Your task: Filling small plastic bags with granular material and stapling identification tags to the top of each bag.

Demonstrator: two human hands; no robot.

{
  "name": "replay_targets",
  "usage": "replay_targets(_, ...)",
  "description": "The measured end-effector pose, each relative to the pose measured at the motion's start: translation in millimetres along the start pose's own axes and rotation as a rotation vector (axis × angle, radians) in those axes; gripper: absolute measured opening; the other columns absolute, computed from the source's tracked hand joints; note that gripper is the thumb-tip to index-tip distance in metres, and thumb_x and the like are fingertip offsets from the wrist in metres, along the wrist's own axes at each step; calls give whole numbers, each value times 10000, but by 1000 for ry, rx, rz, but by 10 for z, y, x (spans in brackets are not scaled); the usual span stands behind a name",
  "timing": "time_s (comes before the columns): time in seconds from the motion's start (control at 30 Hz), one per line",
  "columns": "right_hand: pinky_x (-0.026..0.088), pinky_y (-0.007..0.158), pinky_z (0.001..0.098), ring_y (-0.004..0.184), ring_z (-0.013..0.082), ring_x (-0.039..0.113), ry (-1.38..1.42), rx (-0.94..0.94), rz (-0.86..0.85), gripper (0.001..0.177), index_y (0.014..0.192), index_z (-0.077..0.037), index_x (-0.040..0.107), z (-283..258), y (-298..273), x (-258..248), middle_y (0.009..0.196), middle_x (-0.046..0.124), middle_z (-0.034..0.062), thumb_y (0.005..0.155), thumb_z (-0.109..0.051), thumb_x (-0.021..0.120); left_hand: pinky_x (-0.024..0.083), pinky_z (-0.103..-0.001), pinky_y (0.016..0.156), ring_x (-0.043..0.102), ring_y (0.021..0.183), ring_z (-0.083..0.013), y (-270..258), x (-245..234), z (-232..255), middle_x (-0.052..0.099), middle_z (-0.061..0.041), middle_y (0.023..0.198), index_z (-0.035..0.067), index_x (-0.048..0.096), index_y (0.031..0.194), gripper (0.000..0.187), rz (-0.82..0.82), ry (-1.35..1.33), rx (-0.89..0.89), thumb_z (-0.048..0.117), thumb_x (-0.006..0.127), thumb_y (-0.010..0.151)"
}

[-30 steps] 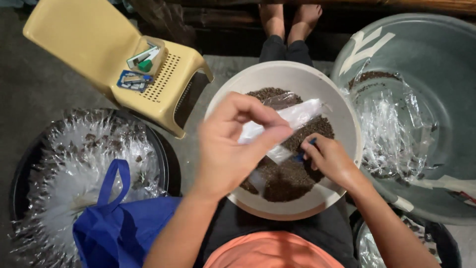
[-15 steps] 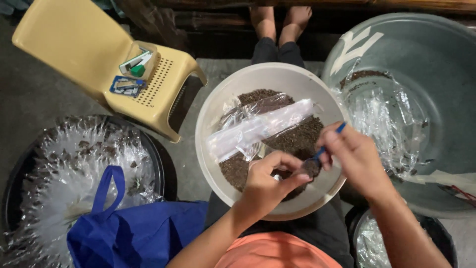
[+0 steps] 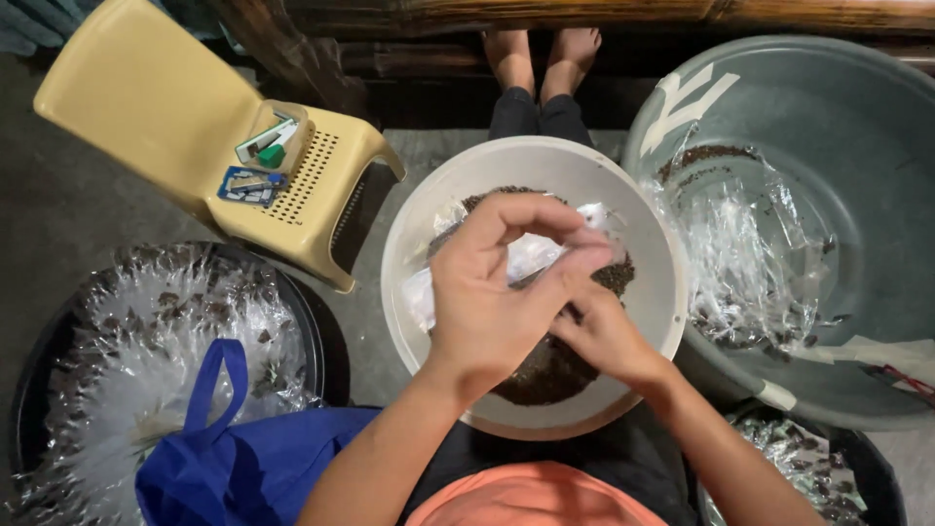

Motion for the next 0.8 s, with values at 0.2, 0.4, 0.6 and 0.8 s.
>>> replay_targets(0.2, 470, 961, 370, 1050, 243, 617, -64, -223, 238, 273, 1044, -61, 670, -627, 25, -569, 1089, 670, 103, 850, 3, 490, 506, -318, 1007, 669, 1113, -186, -76, 111, -447, 702, -61, 1192, 84, 610, 1227, 365, -373, 155, -288, 274, 663, 920)
replay_targets(0.4, 507, 624, 264, 632, 126, 536, 259, 47, 669, 293, 874, -70, 547, -681, -39, -926, 729, 557, 45, 1159, -7, 546, 469, -349, 881, 570, 980, -193, -37, -198, -1017, 627, -52, 1028, 104, 660, 1052, 277, -584, 199, -229, 295, 460, 1058)
replay_targets(0.6, 534, 912, 392, 1114, 297, 670, 1013, 291, 242, 502, 1180, -57, 669, -392, -465, -171, 1263, 651, 191, 953, -206, 246, 488, -347, 887, 639, 968, -181, 70, -234, -1105, 753, -43, 1037, 100, 768, 1080, 289, -114, 431, -244, 267, 555, 978)
replay_targets(0.8, 467, 588, 246, 580, 133, 578, 436, 232, 244, 360, 1294, -6, 584, -554, -149, -264, 663, 603, 77, 1017, -208, 474, 481, -402, 971, 701, 1003, -266, -322, -73, -1358, 761, -29, 970, 174, 717, 1037, 316, -274, 519, -5, 6, 561, 819)
Point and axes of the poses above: each hand's wrist, its own y-axis towards the middle knuckle, its own x-axis out of the palm, z = x × y, the point moved 2 cm from there along y, towards the middle knuckle
